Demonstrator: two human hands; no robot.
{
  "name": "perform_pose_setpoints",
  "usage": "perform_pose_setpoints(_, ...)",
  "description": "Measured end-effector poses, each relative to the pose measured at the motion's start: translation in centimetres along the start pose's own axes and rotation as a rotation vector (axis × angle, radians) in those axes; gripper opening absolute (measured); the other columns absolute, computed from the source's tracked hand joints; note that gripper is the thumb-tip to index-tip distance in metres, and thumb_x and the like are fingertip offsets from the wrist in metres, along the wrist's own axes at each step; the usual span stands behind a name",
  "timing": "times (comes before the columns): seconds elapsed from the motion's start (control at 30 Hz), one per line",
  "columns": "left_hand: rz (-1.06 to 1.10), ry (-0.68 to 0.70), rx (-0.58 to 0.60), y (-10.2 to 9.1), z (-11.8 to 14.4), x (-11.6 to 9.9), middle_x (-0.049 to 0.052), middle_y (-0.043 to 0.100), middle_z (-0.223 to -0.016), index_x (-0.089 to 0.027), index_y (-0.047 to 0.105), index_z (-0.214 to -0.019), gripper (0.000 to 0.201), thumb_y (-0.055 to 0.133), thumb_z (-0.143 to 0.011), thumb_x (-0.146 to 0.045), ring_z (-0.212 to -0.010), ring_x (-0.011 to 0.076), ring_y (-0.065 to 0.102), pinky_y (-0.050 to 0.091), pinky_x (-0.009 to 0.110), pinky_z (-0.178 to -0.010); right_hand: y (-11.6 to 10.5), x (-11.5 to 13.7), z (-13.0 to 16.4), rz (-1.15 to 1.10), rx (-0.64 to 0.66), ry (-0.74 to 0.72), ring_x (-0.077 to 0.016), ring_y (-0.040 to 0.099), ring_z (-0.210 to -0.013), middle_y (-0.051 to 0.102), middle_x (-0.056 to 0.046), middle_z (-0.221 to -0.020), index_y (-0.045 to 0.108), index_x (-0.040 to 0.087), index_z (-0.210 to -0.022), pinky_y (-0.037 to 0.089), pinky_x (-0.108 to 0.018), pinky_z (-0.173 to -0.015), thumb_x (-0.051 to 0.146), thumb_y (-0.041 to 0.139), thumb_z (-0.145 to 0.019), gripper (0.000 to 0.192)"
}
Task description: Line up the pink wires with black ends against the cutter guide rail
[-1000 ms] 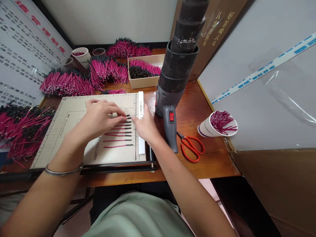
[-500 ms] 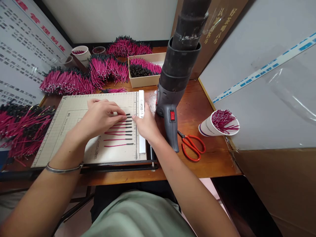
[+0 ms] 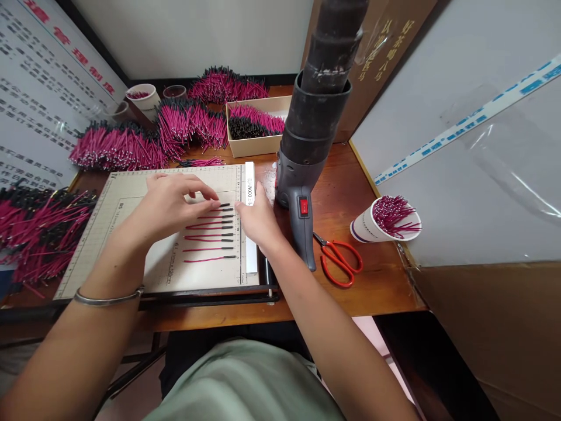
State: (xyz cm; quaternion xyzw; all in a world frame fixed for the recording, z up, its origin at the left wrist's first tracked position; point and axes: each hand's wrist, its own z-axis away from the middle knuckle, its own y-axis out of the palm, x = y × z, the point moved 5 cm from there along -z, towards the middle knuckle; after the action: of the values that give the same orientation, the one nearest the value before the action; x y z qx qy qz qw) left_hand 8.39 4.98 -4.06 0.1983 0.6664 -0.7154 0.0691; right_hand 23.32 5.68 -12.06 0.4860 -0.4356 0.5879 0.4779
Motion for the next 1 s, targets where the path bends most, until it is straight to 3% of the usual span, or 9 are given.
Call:
perform_pose_setpoints(0.17,-0.050,0.028,0.028,0.5,-0.7,0.2,0.004,0.075,-0.086,-0.024,0.075,-0.074,0.018,0.063,-0.084,-0.033,-0.093,0.0265,0.061,0.025,0.051,-0.100,0.3,0.5,-0.1,-0.027,-0.013,0.078,-0.0240,0.064,-0.122,0.067,-0.010,-0.131,0.051,0.021,-0.123,0.048,-0.049,-0.112,0.009,0.057,-0.085,0.040)
perform_pose_setpoints(0.33,-0.020,0.061,0.026,0.6,-1.5,0.2,0.003,0.074,-0.074,-0.024,0.075,-0.072,0.019,0.062,-0.082,-0.034,-0.082,0.0233,0.061,0.028,0.050,-0.098,0.3,0.3,-0.2,-0.034,-0.027,0.097,-0.0230,0.064,-0.122,0.067,-0.007,-0.129,0.051,0.022,-0.122,0.048,-0.048,-0.113,0.009,0.057,-0.085,0.039)
perform_pose_setpoints(0.5,0.009,0.084,0.073,0.5,-1.6,0.3,0.002,0.076,-0.079,-0.025,0.076,-0.074,0.018,0.062,-0.082,-0.035,-0.081,0.0220,0.062,0.032,0.044,-0.093,0.3,0.4,-0.2,-0.030,-0.030,0.109,-0.0231,0.064,-0.121,0.067,-0.008,-0.130,0.051,0.021,-0.123,0.048,-0.047,-0.112,0.009,0.056,-0.086,0.039)
perform_pose_setpoints(0.77,0.008,0.054,0.040,0.5,-1.3,0.3,0.003,0.075,-0.076,-0.024,0.075,-0.074,0.017,0.063,-0.083,-0.032,-0.081,0.0231,0.063,0.029,0.049,-0.095,0.3,0.6,-0.1,-0.022,-0.036,0.104,-0.0235,0.064,-0.121,0.066,-0.010,-0.130,0.051,0.020,-0.126,0.048,-0.047,-0.112,0.010,0.057,-0.087,0.041)
perform_pose_setpoints(1.0,0.042,0.080,0.053,0.6,-1.3,0.3,0.004,0.075,-0.080,-0.024,0.076,-0.077,0.017,0.062,-0.084,-0.029,-0.077,0.0218,0.062,0.037,0.041,-0.084,0.1,0.2,-0.3,-0.021,-0.023,0.096,-0.0228,0.063,-0.124,0.065,-0.009,-0.134,0.051,0.022,-0.128,0.048,-0.047,-0.113,0.011,0.058,-0.087,0.043)
